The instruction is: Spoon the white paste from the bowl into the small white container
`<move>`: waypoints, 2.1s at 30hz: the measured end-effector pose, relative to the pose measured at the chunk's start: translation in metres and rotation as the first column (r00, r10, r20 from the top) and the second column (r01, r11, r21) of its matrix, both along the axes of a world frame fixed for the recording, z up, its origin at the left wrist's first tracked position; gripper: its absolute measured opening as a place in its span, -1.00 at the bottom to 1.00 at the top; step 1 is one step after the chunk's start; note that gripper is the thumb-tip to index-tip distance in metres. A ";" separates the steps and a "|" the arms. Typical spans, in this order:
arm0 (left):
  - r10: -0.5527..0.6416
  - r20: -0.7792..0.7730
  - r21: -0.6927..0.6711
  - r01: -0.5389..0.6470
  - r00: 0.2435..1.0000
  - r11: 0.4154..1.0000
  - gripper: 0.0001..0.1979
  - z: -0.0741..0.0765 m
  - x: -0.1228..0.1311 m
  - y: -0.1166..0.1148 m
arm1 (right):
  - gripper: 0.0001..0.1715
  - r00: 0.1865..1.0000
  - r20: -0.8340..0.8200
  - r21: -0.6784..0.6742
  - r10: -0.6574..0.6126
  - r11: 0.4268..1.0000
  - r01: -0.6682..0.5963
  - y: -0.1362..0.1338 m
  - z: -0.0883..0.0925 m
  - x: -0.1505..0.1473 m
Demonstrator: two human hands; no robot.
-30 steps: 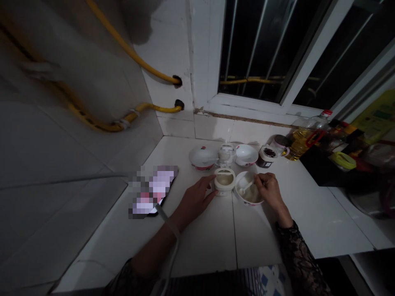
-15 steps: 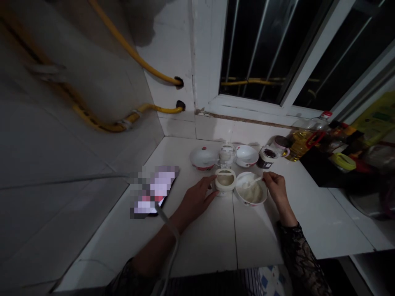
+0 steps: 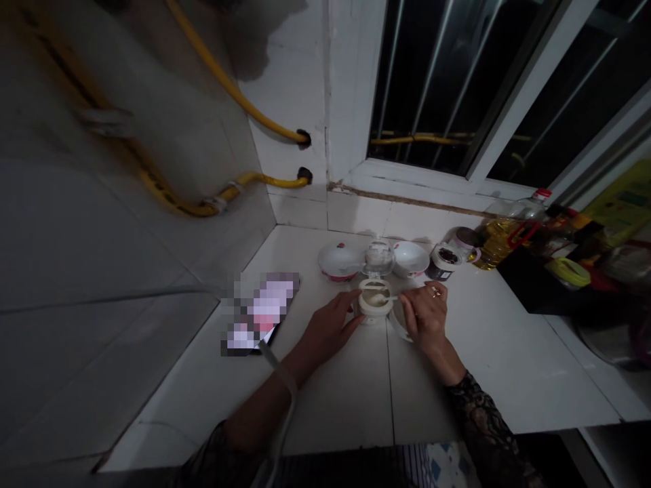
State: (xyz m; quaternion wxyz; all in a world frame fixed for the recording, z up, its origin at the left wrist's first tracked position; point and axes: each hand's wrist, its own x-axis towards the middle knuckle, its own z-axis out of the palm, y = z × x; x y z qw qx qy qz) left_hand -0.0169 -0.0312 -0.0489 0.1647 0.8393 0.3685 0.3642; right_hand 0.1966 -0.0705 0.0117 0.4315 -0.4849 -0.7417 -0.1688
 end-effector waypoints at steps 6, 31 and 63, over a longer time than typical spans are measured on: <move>0.000 -0.012 -0.028 0.000 1.000 1.000 -0.62 0.000 -0.001 0.000 | -0.64 0.937 -0.295 -0.002 -0.187 0.981 0.195 0.002 0.000 0.027; 0.012 -0.006 0.039 -0.012 1.000 0.999 -0.63 -0.003 -0.001 0.000 | -0.53 0.879 -0.374 -0.526 -0.295 0.849 0.061 0.007 -0.010 0.065; -0.003 -0.022 -0.028 0.002 1.000 1.000 -0.60 -0.001 0.000 0.000 | -0.78 0.990 0.128 0.187 -0.057 0.982 0.033 -0.004 0.006 0.007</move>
